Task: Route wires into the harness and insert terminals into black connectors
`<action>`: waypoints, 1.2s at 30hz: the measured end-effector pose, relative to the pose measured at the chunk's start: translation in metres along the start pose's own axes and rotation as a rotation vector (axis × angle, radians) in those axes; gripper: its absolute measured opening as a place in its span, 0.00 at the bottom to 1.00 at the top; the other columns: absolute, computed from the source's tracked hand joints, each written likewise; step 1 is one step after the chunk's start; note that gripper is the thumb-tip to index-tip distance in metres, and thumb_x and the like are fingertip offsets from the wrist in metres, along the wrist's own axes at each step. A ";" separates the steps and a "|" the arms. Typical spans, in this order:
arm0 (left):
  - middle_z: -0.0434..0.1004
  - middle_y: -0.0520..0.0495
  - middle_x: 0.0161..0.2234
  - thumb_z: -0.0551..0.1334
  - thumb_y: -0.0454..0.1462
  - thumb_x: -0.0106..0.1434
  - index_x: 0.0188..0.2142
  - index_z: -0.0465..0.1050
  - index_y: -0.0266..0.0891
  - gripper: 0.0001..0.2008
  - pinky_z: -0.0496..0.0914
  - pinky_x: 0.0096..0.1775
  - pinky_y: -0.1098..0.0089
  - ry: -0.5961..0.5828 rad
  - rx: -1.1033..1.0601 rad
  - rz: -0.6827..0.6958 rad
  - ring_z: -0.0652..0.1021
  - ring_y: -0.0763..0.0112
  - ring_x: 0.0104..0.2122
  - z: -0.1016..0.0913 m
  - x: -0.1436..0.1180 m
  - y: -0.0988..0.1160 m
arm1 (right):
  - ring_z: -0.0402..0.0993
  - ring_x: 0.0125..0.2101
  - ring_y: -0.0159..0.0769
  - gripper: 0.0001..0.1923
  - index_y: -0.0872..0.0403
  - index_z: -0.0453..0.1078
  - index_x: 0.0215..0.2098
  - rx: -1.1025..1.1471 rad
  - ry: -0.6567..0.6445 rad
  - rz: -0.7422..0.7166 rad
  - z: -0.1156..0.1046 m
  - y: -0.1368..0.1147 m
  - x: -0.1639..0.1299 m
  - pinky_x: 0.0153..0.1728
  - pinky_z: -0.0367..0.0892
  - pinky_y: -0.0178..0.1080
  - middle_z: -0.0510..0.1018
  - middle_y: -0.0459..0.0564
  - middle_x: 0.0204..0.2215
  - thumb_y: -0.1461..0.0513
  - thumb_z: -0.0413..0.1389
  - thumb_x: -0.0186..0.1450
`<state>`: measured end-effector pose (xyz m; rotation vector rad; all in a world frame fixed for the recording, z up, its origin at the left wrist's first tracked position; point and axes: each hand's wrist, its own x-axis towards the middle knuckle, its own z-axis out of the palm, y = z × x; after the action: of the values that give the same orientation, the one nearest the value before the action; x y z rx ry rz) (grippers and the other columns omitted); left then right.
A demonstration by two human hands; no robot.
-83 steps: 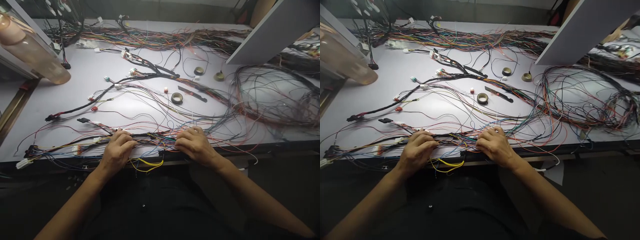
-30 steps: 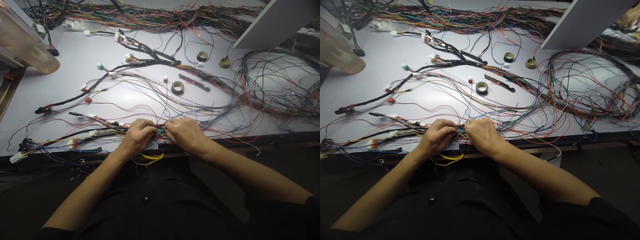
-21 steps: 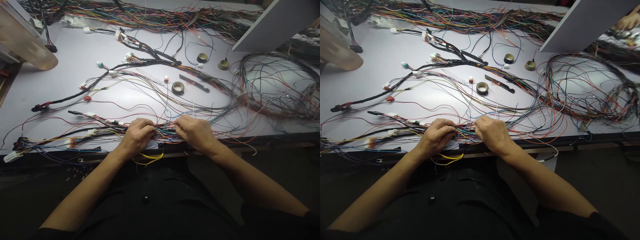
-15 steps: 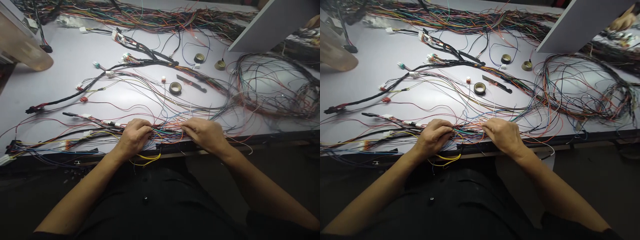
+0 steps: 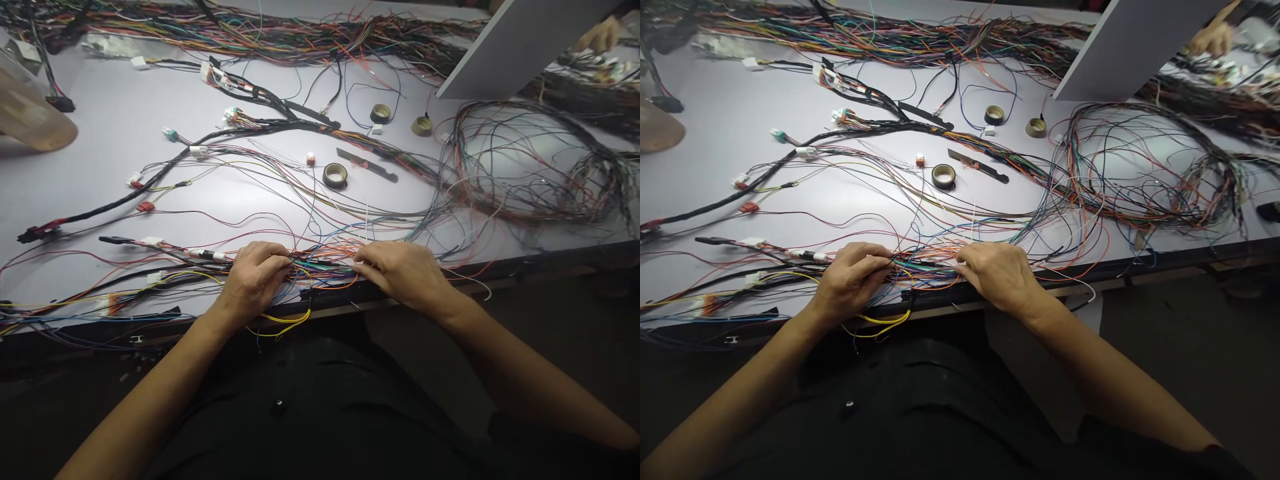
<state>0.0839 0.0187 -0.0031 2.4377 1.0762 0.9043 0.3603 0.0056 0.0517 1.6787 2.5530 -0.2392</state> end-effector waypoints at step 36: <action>0.79 0.44 0.40 0.57 0.28 0.63 0.38 0.73 0.40 0.09 0.74 0.43 0.65 0.019 -0.042 0.065 0.77 0.68 0.42 -0.020 -0.012 -0.016 | 0.66 0.33 0.35 0.10 0.55 0.71 0.36 -0.164 0.112 -0.211 -0.002 -0.021 0.033 0.30 0.45 0.39 0.76 0.49 0.35 0.60 0.50 0.71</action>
<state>0.0560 0.0208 -0.0019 2.4469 0.9800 0.9623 0.3277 0.0270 0.0506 1.4047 2.7464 0.0538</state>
